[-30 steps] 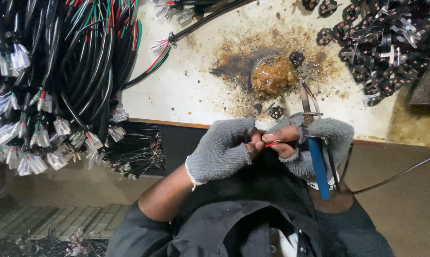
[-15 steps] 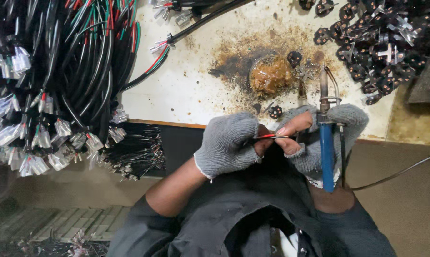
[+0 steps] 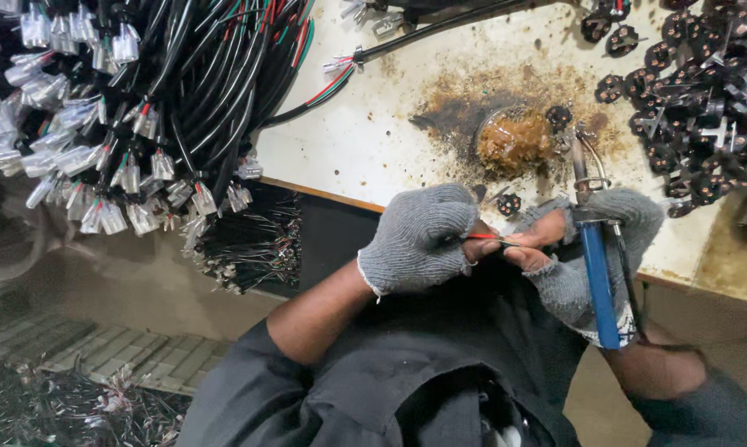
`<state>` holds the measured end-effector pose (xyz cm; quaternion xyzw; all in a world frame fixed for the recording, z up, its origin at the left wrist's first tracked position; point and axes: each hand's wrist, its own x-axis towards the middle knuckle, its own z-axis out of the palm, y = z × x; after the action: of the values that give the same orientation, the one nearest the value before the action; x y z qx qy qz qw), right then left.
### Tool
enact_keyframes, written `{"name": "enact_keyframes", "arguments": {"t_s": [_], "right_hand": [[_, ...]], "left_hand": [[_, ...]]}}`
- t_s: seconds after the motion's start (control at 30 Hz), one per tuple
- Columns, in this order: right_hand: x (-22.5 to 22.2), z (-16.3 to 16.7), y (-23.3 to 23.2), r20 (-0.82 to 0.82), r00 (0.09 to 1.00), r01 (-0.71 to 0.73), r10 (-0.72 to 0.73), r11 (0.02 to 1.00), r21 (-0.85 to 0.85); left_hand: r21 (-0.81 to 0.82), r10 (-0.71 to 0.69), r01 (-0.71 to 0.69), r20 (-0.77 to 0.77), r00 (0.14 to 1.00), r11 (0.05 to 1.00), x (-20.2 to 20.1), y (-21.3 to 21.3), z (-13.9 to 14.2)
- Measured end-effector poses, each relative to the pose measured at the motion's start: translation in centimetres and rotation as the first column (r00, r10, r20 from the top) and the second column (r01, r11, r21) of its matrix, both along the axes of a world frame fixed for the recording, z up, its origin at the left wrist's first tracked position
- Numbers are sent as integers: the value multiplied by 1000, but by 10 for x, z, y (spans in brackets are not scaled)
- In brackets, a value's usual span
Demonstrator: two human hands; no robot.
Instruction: The person solders electrical wires to connectors at a workbench. They hold a soldering iron in one hand and wire in the other, dip wire ends into a rosin container, solder the joints, and place finished wired connectors aside while picking up new components.
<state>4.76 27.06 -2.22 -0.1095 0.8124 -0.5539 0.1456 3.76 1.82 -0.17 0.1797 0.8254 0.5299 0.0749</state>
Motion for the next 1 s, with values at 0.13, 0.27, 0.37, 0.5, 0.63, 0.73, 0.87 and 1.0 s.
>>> {"name": "enact_keyframes", "arguments": {"t_s": [0.13,0.27,0.37,0.5,0.63,0.73,0.87,1.0], "right_hand": [[-3,9,-9,120,991,73,-64,994,-76],[0,15,-20,5,993,117,-117,983,-139],[1,16,-24,-18,981,183,-194,947,-263],[2,9,-31,-30,982,163,-185,922,-352],[6,3,-28,-197,980,7,11,996,90],[11,-3,-27,-101,965,201,-242,931,-306],[16,-9,-28,-141,949,224,-282,917,-331],[24,-1,-29,-101,941,279,-322,911,-304]], "left_hand": [[-6,34,-34,17,999,999,2,-1,2],[14,113,-113,14,994,994,0,2,0],[-21,110,-111,-18,994,994,-3,4,-2],[-83,76,-79,-38,996,993,-3,3,-2],[-24,106,-106,-16,994,994,-1,2,-1],[4,114,-114,2,994,994,-3,3,-3],[-7,132,-134,-102,986,991,-4,9,-2],[-68,96,-110,-182,979,992,-3,9,10]]}}
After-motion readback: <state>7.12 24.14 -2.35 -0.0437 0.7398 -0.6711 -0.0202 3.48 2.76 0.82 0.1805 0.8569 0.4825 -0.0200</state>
